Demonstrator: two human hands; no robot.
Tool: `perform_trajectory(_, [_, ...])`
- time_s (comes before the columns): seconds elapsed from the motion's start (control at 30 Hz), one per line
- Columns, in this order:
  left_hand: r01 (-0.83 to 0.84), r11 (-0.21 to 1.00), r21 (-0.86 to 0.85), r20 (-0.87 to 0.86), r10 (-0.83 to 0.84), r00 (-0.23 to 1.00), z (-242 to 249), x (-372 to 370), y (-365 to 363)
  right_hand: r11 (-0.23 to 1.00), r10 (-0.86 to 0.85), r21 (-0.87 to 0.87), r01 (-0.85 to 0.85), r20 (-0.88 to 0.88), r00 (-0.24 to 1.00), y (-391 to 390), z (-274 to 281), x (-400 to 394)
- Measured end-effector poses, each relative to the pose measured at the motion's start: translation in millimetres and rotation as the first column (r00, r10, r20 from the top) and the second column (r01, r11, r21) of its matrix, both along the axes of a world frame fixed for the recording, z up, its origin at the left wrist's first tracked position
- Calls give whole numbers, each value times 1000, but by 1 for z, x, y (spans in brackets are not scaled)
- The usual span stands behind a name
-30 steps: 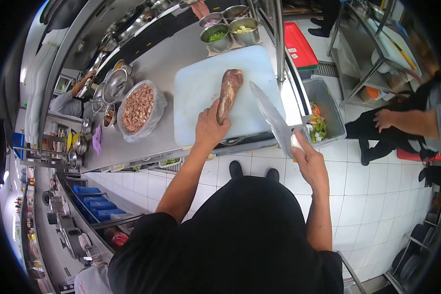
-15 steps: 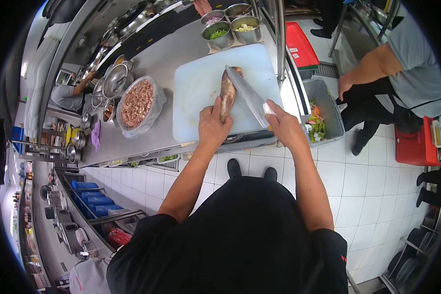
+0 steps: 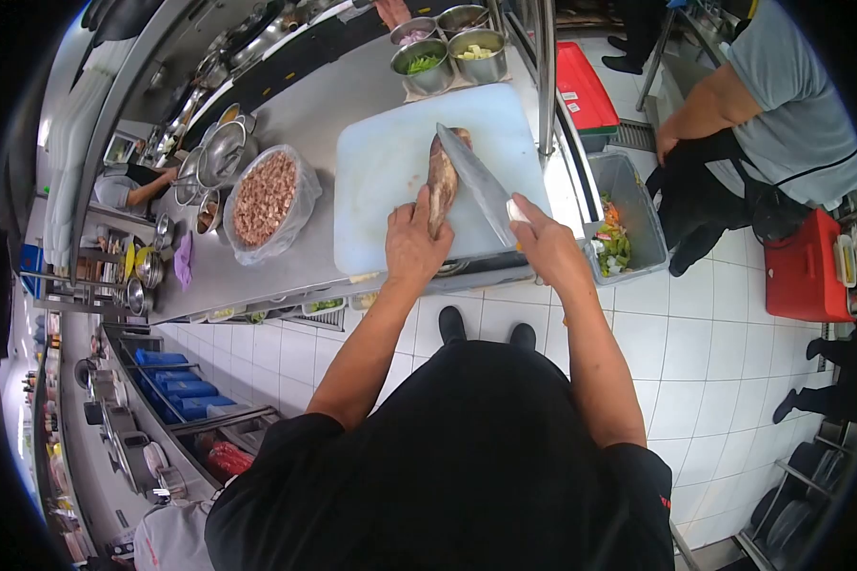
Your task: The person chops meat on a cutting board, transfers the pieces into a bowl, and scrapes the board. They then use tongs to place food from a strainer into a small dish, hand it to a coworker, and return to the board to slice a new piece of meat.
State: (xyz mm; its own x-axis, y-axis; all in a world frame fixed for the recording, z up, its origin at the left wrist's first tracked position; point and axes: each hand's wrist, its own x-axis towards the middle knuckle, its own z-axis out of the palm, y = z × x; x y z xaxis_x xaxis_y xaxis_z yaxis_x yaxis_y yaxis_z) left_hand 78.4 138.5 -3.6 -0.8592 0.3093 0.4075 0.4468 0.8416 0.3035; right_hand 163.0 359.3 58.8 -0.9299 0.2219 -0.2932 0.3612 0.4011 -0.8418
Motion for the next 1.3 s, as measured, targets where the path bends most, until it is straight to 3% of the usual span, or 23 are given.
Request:
perform_trajectory(0.2, [-12,1000,3,51,12,999,0,1,1,996,15,91,-9,-72,997,-4,-14,13])
perform_trajectory(0.3, [-12,1000,-11,42,13,999,0,0,1,997,10,71,-9,-12,1000,-3,-9,19])
perform_trajectory(0.5, [-23,999,-26,67,24,997,0,-2,1,991,59,130,-41,-141,988,1,-21,38])
perform_trajectory(0.63, [-13,1000,-24,89,15,996,4,-4,-1,997,50,55,-47,-45,998,1,-21,50])
perform_trajectory(1.0, [-41,999,-17,288,44,957,18,-7,-2,998,61,-25,-63,-58,996,9,-38,77])
perform_trajectory(1.1, [-56,998,-11,316,57,947,20,-8,-2,976,120,212,-50,-329,937,25,-65,83])
perform_trajectory(1.2, [-48,998,-47,320,61,945,20,-6,1,998,-66,-20,64,-67,996,11,-19,86])
perform_trajectory(1.3, [-40,999,-22,425,45,904,29,2,13,997,-78,10,81,-176,981,3,-15,83])
